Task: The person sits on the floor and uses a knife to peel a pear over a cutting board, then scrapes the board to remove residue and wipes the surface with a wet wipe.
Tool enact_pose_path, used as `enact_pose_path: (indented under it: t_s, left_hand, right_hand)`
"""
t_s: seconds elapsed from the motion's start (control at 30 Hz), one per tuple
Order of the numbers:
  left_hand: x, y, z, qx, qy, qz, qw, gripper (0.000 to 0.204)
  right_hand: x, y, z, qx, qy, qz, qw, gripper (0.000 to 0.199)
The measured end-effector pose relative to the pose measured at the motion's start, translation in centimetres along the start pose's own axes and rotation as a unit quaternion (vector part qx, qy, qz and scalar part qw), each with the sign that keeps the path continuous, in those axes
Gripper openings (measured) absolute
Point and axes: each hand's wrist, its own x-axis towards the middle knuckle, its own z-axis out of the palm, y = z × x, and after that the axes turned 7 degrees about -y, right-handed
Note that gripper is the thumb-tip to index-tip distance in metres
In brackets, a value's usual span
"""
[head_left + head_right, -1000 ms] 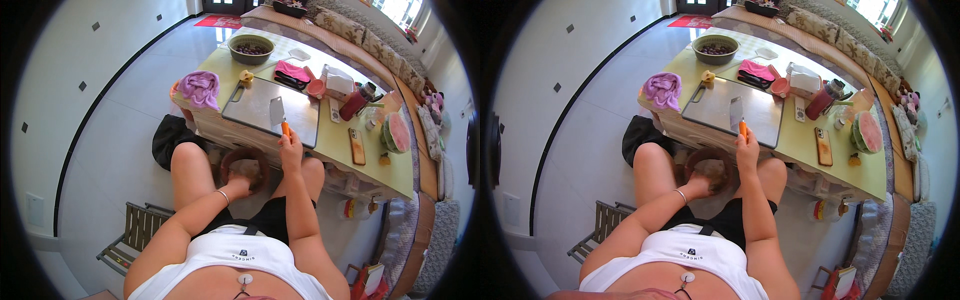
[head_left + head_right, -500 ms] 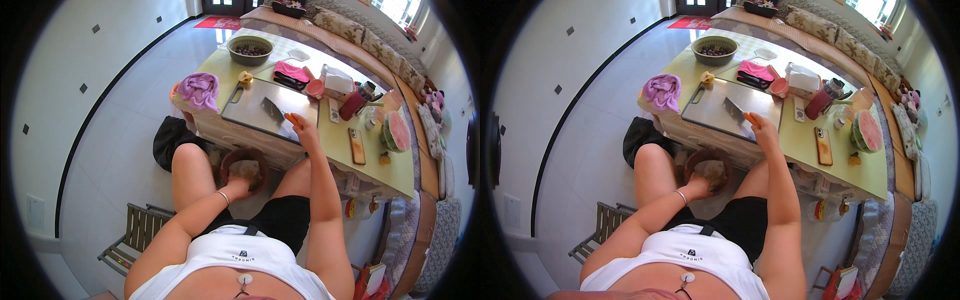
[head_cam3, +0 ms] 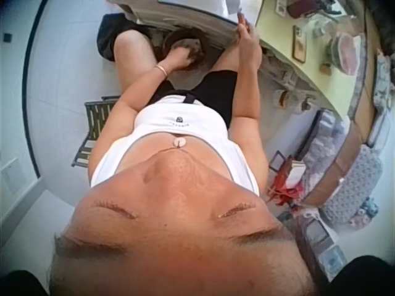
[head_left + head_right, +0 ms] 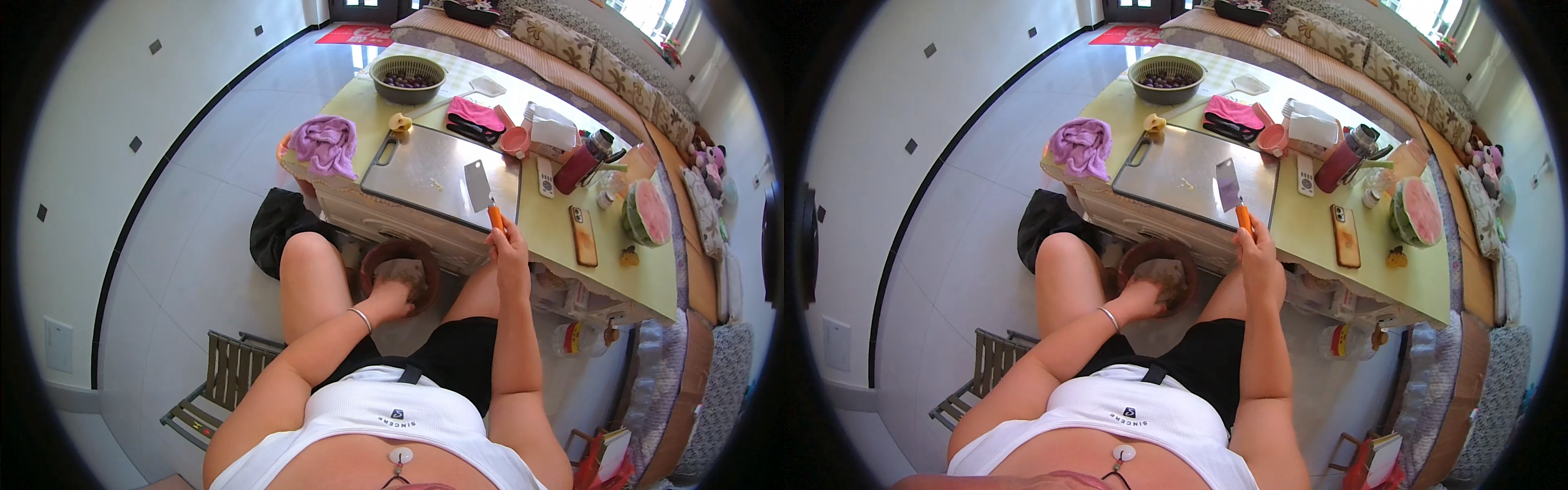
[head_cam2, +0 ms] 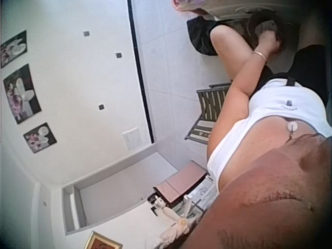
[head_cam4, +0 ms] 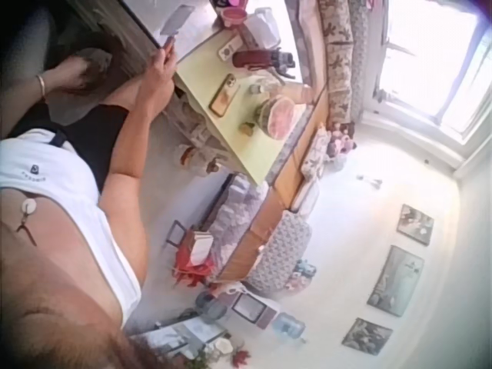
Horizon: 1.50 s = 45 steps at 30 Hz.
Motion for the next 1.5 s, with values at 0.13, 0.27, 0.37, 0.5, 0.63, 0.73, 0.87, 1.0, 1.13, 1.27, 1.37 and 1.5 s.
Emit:
enact_pose_path:
  t_s: [0.13, 0.27, 0.37, 0.5, 0.63, 0.73, 0.87, 1.0, 1.13, 1.27, 1.37, 1.5]
  left_hand:
    - [-0.3, 0.0, -2.7, -0.087, 0.303, 0.133, 0.94, 0.053]
    - [1.0, 0.6, -8.8, -0.119, 0.395, 0.165, 0.896, 0.052]
    - [3.3, -0.8, -11.5, -0.084, 0.388, 0.136, 0.908, 0.058]
    - [6.9, -2.1, -13.5, 0.0, 0.327, 0.106, 0.939, 0.066]
    - [9.2, -2.1, -14.1, 0.036, 0.259, 0.08, 0.962, 0.07]
    - [10.2, -2.0, -14.7, 0.057, 0.218, 0.047, 0.973, 0.071]
    - [10.8, -1.5, -15.4, 0.047, 0.182, 0.057, 0.981, 0.068]
    - [11.2, -1.5, -15.3, 0.0, 0.174, 0.075, 0.982, 0.067]
    - [11.5, -1.8, -15.1, -0.035, 0.179, 0.087, 0.979, 0.068]
    - [11.7, -2.1, -15.3, -0.077, 0.183, 0.107, 0.974, 0.07]
    - [11.6, -2.7, -15.4, -0.108, 0.204, 0.118, 0.966, 0.072]
    - [11.5, -3.5, -15.5, -0.111, 0.231, 0.087, 0.963, 0.072]
  right_hand:
    - [-3.5, -1.0, 2.4, 0.099, 0.027, 0.051, 0.993, 0.038]
    - [-3.2, 3.0, 2.7, 0.186, 0.02, 0.041, 0.982, 0.043]
    - [-4.1, 3.0, 5.4, 0.183, 0.03, 0.047, 0.981, 0.043]
    - [-4.4, 3.7, 7.5, 0.142, 0.037, 0.04, 0.988, 0.045]
    - [-4.2, 4.2, 8.1, 0.134, 0.053, 0.031, 0.989, 0.046]
    - [-4.4, 3.4, 8.3, 0.174, 0.041, 0.062, 0.982, 0.046]
    - [-4.8, 3.3, 8.6, 0.182, 0.028, 0.063, 0.981, 0.045]
    - [-3.9, 3.7, 9.2, 0.17, 0.043, 0.052, 0.983, 0.044]
    - [-3.3, 3.9, 9.7, 0.166, 0.05, 0.056, 0.983, 0.044]
    - [-3.0, 3.9, 10.2, 0.201, 0.028, 0.069, 0.977, 0.044]
    - [-2.5, 4.3, 10.8, 0.222, 0.035, 0.067, 0.972, 0.043]
    - [-2.4, 4.7, 11.2, 0.209, 0.043, 0.065, 0.975, 0.044]
